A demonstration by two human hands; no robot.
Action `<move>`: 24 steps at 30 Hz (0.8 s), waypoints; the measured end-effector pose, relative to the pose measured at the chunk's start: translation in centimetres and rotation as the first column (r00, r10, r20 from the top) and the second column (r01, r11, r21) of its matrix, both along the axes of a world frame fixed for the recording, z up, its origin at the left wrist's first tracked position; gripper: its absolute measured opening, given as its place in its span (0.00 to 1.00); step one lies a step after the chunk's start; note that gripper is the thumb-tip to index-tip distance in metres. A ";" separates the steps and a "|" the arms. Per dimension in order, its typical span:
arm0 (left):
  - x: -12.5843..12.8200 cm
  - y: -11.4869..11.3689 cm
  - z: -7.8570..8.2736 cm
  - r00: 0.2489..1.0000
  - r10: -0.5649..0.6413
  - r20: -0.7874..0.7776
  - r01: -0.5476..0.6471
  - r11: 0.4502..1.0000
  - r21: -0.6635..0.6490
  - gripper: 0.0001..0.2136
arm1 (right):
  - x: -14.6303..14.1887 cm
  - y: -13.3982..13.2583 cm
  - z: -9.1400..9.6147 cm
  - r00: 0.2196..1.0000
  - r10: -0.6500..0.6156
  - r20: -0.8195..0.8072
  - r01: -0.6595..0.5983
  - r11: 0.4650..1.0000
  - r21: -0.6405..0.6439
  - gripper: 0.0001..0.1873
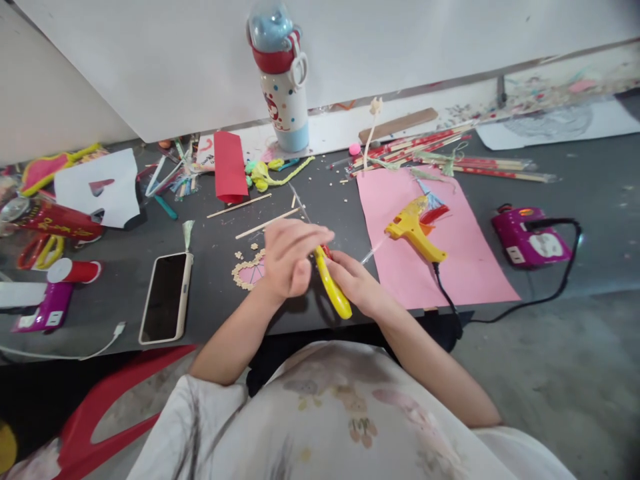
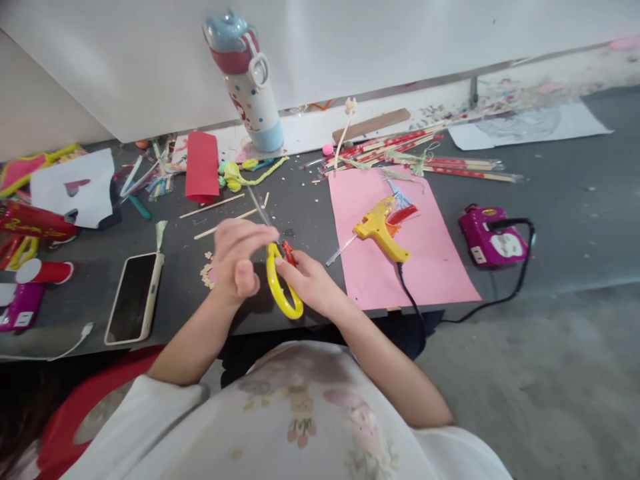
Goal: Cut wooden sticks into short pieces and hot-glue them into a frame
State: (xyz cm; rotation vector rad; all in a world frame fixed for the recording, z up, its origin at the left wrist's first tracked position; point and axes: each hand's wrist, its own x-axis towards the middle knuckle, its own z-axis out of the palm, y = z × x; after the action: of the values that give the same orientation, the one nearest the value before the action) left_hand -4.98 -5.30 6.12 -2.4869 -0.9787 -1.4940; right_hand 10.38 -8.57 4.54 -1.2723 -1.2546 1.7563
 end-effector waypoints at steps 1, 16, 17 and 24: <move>-0.4 0.2 0.2 0.994 0.108 0.035 -0.108 0.994 -0.001 0.16 | 0.0 -0.1 0.4 0.999 0.010 -0.052 -0.013 0.998 -0.062 0.14; -1.7 1.1 -0.3 0.925 0.352 -0.144 -0.368 0.924 -0.104 0.07 | 0.5 -1.1 -1.5 0.998 -0.012 0.065 0.002 0.988 0.153 0.18; -1.7 1.1 -0.2 0.929 0.339 -0.148 -0.355 0.930 -0.098 0.07 | 0.5 -1.1 -1.4 0.998 -0.017 0.068 0.006 0.988 0.156 0.19; -1.9 1.3 -0.2 0.940 0.301 -0.161 -0.320 0.941 -0.106 0.04 | 0.6 -1.1 -1.0 1.000 -0.014 -0.003 0.014 0.995 0.103 0.16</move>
State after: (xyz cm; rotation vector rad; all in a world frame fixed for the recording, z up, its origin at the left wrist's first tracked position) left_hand -6.84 -3.97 5.95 -2.3380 -1.4046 -1.1740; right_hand 10.93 -9.66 3.53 -1.2173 -1.3149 1.6608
